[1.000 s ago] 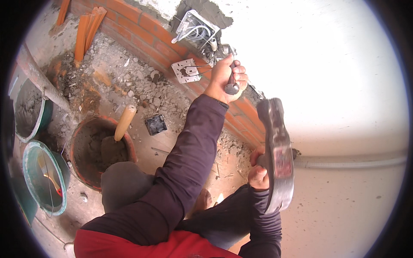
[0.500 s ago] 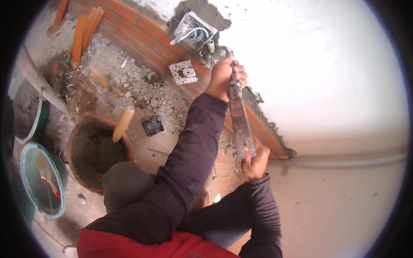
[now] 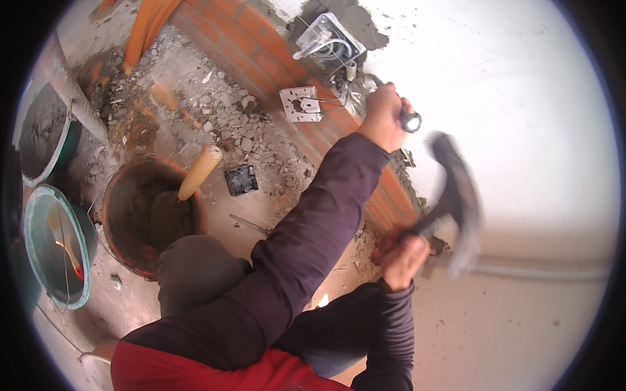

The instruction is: The person connects wires into an electrical box on a brick wall and then uses a hammer and a chisel to remove excess mortar around the box.

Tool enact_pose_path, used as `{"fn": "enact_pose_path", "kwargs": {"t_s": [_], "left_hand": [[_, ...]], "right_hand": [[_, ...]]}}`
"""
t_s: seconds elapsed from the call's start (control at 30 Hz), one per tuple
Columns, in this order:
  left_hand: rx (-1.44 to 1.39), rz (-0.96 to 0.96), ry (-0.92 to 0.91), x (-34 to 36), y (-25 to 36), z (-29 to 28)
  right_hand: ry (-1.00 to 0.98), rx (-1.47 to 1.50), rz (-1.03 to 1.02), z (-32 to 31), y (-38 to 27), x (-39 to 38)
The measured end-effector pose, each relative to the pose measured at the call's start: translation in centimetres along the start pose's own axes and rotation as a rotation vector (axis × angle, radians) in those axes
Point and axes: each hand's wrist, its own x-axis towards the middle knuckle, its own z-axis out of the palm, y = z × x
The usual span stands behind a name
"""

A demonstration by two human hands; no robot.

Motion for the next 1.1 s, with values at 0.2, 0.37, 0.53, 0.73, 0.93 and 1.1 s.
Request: {"fn": "enact_pose_path", "kwargs": {"t_s": [0.2,0.37,0.53,0.73,0.93,1.1], "left_hand": [[0.02,-0.04,0.021,-0.2,-0.9,1.4],[-0.011,0.011,0.014,-0.3,-0.1,0.8],[0.001,-0.084,0.042,-0.9,-0.9,2.5],[-0.017,-0.005,0.012,0.1,-0.5,2.0],[-0.073,-0.08,0.059,0.3,-1.1,2.8],[-0.179,-0.079,-0.042,1.2,-1.0,2.1]], "right_hand": [[-0.014,-0.31,-0.724,-0.4,1.0,2.9],[-0.022,-0.065,0.121,0.5,-1.1,0.8],[0.152,0.221,-0.466,0.2,-4.0,2.3],[-0.032,-0.014,0.206,1.7,-2.2,2.3],[0.122,0.382,-0.451,1.3,-6.1,2.1],[-0.044,0.044,0.213,1.6,-1.8,3.4]]}}
